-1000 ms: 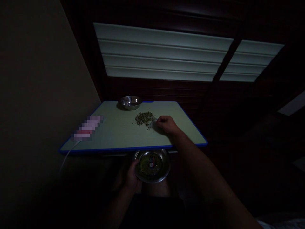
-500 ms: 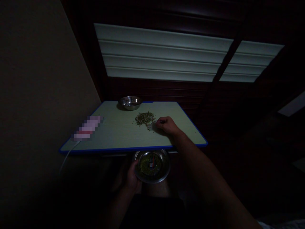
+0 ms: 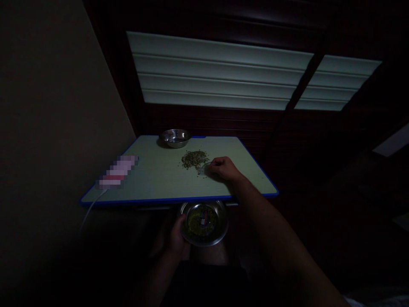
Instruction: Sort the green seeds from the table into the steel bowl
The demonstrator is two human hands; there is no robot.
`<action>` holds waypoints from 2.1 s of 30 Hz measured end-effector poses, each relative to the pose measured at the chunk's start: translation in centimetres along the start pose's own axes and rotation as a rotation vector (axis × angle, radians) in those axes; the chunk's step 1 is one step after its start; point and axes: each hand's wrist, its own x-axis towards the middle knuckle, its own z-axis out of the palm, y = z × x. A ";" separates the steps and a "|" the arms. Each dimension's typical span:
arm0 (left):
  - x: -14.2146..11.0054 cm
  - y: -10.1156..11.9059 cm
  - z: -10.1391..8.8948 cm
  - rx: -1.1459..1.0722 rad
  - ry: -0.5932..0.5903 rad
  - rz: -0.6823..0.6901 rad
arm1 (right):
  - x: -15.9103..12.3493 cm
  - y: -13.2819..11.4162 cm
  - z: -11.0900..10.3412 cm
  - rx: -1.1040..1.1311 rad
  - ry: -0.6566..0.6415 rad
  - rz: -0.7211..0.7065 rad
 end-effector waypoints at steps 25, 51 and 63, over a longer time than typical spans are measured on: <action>-0.6 0.2 0.5 0.005 -0.021 -0.021 | 0.3 0.6 0.3 -0.038 -0.009 -0.121; -0.3 0.1 0.4 -0.005 -0.034 -0.043 | 0.1 0.0 0.7 -0.028 -0.075 -0.102; 0.0 -0.1 0.1 -0.002 -0.017 -0.004 | 0.0 0.2 0.6 0.036 -0.052 -0.096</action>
